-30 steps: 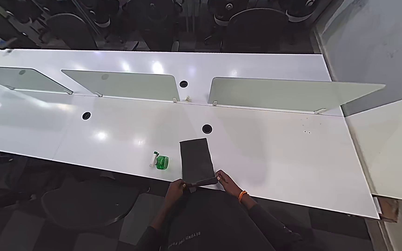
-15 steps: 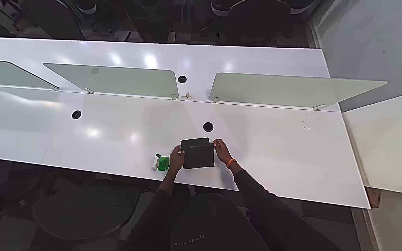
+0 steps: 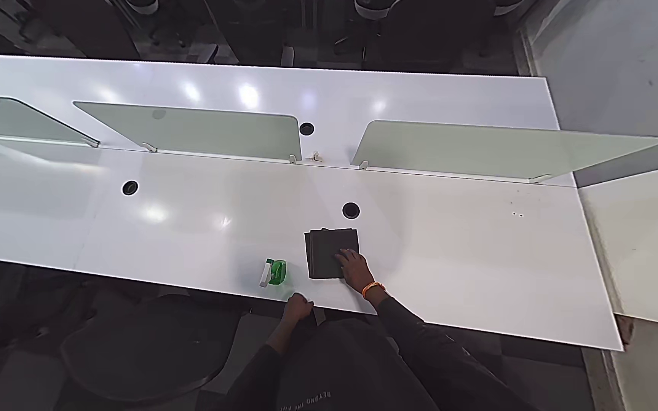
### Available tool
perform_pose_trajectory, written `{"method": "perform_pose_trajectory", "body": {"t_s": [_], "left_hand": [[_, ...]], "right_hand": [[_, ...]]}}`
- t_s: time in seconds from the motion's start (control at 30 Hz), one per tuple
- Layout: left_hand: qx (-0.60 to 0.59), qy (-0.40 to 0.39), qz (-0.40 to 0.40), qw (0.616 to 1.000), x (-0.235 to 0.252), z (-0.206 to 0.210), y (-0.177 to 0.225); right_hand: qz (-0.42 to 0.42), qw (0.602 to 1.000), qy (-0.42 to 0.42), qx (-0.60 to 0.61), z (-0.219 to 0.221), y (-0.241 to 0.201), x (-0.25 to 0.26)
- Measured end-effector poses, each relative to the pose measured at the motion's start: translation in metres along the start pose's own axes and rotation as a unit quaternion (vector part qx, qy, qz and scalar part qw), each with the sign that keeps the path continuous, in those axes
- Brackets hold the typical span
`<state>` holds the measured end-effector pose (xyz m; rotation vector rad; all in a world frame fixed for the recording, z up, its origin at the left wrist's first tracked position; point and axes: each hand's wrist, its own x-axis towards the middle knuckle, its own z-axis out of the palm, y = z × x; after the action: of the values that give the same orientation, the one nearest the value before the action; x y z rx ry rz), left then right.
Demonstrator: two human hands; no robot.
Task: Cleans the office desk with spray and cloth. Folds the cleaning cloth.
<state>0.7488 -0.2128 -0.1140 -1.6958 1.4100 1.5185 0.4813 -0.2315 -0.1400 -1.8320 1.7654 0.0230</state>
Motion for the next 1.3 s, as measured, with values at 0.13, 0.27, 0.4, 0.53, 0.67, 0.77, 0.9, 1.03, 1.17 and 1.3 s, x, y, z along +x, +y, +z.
{"method": "perform_pose_trajectory", "body": {"t_s": [0.13,0.27,0.4,0.53,0.67,0.77,0.9,1.03,1.17,1.3], "left_hand": [[-0.111,0.146,-0.087,0.979,-0.007,-0.003,-0.033],[-0.218,0.330,-0.057,0.917,0.003,-0.027,-0.034],[-0.230,0.413,-0.030,0.881,0.025,-0.055,-0.033],[-0.235,0.419,-0.005,0.877,0.034,-0.075,-0.035],[-0.216,0.417,-0.017,0.883,0.036,-0.092,-0.035],[-0.219,0.442,0.013,0.870,0.037,-0.104,-0.042],[-0.179,0.449,0.022,0.875,0.046,-0.121,-0.056],[-0.135,0.357,-0.036,0.924,0.046,-0.135,-0.073],[-0.095,0.185,-0.132,0.969,0.033,-0.139,-0.087],[0.012,0.039,-0.162,0.986,0.031,-0.125,-0.097]], "right_hand": [[-0.024,0.998,-0.040,-0.040,0.006,-0.013,0.020],[-0.018,0.995,-0.086,-0.056,-0.008,-0.024,0.048],[0.017,0.986,-0.150,-0.076,-0.009,-0.037,0.071],[0.035,0.981,-0.169,-0.092,0.004,-0.050,0.080],[0.012,0.984,-0.153,-0.092,-0.003,-0.042,0.103],[0.022,0.987,-0.142,-0.078,-0.024,-0.038,0.142],[0.075,0.992,-0.087,-0.055,-0.044,-0.040,0.196],[0.131,0.991,-0.029,-0.025,-0.040,-0.054,0.217],[0.096,0.993,-0.061,-0.029,-0.030,-0.072,0.195],[-0.025,0.993,-0.112,-0.042,0.012,-0.098,0.127]]}}
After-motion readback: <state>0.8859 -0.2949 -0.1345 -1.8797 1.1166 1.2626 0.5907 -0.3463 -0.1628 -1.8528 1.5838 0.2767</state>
